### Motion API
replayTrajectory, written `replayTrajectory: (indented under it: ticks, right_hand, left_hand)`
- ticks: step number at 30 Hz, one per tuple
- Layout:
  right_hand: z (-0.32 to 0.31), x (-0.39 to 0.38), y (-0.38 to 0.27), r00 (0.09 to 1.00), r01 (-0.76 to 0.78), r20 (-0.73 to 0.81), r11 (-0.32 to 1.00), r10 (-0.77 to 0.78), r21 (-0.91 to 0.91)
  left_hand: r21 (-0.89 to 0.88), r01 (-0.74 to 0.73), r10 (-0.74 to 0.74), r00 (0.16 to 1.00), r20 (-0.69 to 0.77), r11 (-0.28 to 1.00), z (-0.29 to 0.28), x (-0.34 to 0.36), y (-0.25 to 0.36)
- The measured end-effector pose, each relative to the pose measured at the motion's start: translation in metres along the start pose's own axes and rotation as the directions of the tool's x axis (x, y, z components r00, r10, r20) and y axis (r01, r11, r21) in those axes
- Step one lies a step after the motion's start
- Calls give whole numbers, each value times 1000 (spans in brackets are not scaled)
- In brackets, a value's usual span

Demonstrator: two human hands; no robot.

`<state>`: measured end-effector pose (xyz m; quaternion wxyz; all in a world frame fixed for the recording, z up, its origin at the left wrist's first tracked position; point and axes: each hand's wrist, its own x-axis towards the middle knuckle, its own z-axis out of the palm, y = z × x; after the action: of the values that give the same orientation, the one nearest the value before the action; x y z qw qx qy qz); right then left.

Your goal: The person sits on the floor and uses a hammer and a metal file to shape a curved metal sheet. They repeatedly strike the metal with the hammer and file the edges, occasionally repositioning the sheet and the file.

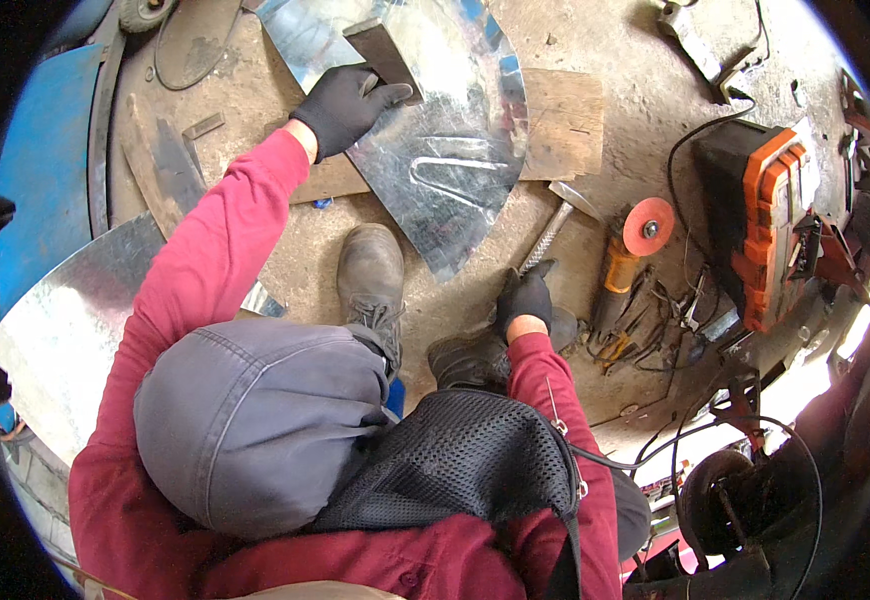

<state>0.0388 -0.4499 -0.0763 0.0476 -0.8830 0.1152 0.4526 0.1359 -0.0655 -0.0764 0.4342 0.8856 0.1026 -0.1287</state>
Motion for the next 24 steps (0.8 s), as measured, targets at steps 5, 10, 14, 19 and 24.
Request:
replayTrajectory:
  ticks: [5, 10, 14, 19, 24]
  right_hand:
    - [-18, -9, 29, 971, 238, -59, 916, -232, 323]
    - [-73, -38, 29, 974, 142, 10, 640, -228, 756]
    - [-109, -94, -8, 910, 414, -283, 663, -302, 623]
    - [-156, -125, -37, 783, 622, -344, 637, -518, 456]
    - [-164, -152, -96, 527, 833, -541, 525, -655, 175]
  left_hand:
    - [55, 4, -2, 999, -44, 998, 2, -11, 13]
    - [44, -4, 7, 996, -84, 999, 16, -17, 13]
    - [77, 29, -26, 999, -37, 997, 10, -18, 20]
    - [37, -51, 55, 991, -125, 998, 15, -23, 26]
    - [110, -113, 126, 984, -123, 987, 24, -22, 17]
